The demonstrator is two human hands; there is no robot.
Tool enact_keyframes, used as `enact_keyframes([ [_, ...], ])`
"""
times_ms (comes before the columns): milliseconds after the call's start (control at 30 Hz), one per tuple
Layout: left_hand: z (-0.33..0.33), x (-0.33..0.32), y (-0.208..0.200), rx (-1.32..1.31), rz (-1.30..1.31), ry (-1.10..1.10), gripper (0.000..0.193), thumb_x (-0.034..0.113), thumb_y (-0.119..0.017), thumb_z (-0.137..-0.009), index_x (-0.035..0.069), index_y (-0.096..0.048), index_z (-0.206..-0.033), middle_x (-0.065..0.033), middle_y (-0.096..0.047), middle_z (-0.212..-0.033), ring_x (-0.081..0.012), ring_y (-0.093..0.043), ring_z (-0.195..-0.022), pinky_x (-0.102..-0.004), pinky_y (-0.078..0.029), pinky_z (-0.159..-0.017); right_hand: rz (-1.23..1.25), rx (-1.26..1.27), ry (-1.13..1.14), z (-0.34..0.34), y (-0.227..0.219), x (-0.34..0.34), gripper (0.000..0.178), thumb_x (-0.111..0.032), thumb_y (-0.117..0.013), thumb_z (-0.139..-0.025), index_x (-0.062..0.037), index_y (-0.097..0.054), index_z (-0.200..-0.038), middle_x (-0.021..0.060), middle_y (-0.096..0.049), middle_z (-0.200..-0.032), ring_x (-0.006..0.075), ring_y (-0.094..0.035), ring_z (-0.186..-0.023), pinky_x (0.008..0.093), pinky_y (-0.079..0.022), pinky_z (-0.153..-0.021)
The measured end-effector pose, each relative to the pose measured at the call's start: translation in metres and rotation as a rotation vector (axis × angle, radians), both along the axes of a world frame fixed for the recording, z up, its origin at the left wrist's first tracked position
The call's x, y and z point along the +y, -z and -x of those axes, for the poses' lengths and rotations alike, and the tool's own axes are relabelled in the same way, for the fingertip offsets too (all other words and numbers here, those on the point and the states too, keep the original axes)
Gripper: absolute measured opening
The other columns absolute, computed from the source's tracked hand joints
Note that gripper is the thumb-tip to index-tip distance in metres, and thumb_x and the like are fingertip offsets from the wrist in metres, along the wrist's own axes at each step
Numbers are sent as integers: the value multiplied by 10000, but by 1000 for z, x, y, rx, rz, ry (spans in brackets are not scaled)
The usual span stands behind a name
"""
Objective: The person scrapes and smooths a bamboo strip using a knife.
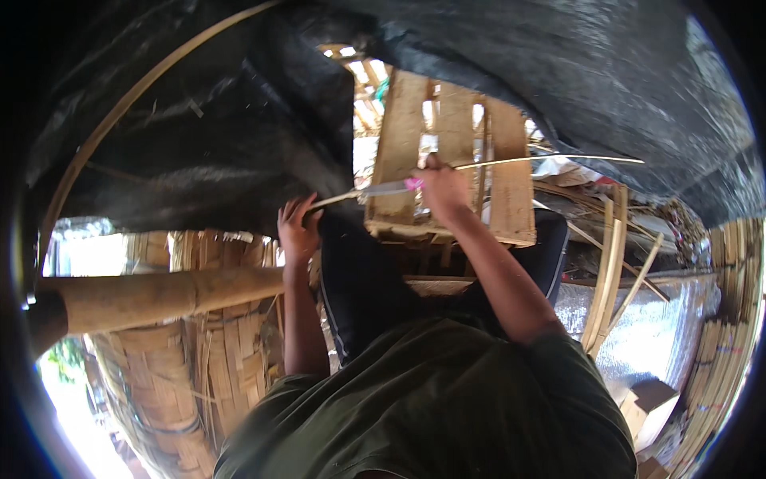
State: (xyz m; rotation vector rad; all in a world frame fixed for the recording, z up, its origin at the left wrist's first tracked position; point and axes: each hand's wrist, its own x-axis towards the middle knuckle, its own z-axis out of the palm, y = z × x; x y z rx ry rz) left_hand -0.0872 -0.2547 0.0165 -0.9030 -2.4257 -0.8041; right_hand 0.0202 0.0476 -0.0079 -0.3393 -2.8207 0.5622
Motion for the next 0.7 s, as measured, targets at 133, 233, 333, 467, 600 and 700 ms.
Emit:
enact_keyframes([
  [133, -43, -27, -9, -91, -81, -115, 318, -16, -647, -832, 49, -671, -1142, -186, -648, -1130, -358, -631, -1037, -421, -497, -908, 28, 132, 117, 1, 6, -19, 353, -73, -735, -724, -231, -756, -1038, 4, -660, -1015, 268, -697, -829, 395, -568, -712],
  [233, -77, -76, 5, -495, -116, -199, 209, -33, -574, -846, 6, -697, -1010, -199, -696, -960, -396, -680, -908, -427, -541, -804, 4, 116, 174, -1, 4, -31, 383, -131, -760, -725, -263, -750, -1084, 46, -636, -1087, 282, -702, -834, 404, -580, -735],
  [333, -111, -138, 48, -406, -63, -261, 203, 2, -607, -820, 21, -716, -992, -202, -700, -944, -413, -685, -879, -449, -549, -783, 22, 151, 166, 0, 6, -33, 401, -119, -772, -717, -263, -748, -1090, 24, -643, -1079, 276, -700, -858, 390, -579, -735],
  [467, -141, -196, 85, -797, 305, -451, 382, 38, -668, -757, 51, -677, -1138, -207, -656, -1156, -378, -635, -1076, -448, -522, -902, 15, 176, 158, -1, 10, -27, 401, -91, -769, -714, -247, -746, -1083, 16, -652, -1090, 273, -696, -879, 386, -575, -735],
  [600, -150, -236, 126, -610, 384, -368, 659, 40, -696, -699, 81, -547, -1340, -175, -564, -1342, -353, -517, -1270, -442, -449, -1037, 2, 187, 138, 1, 11, -30, 401, -90, -765, -725, -243, -736, -1094, 20, -658, -1068, 274, -694, -882, 386, -573, -742],
  [700, -138, -245, 141, -696, 439, -376, 739, 46, -710, -674, 83, -500, -1382, -157, -537, -1360, -361, -496, -1284, -454, -431, -1059, -6, 165, 132, 0, 9, -31, 400, -119, -774, -737, -243, -728, -1114, 22, -661, -1081, 280, -694, -895, 390, -573, -748],
])
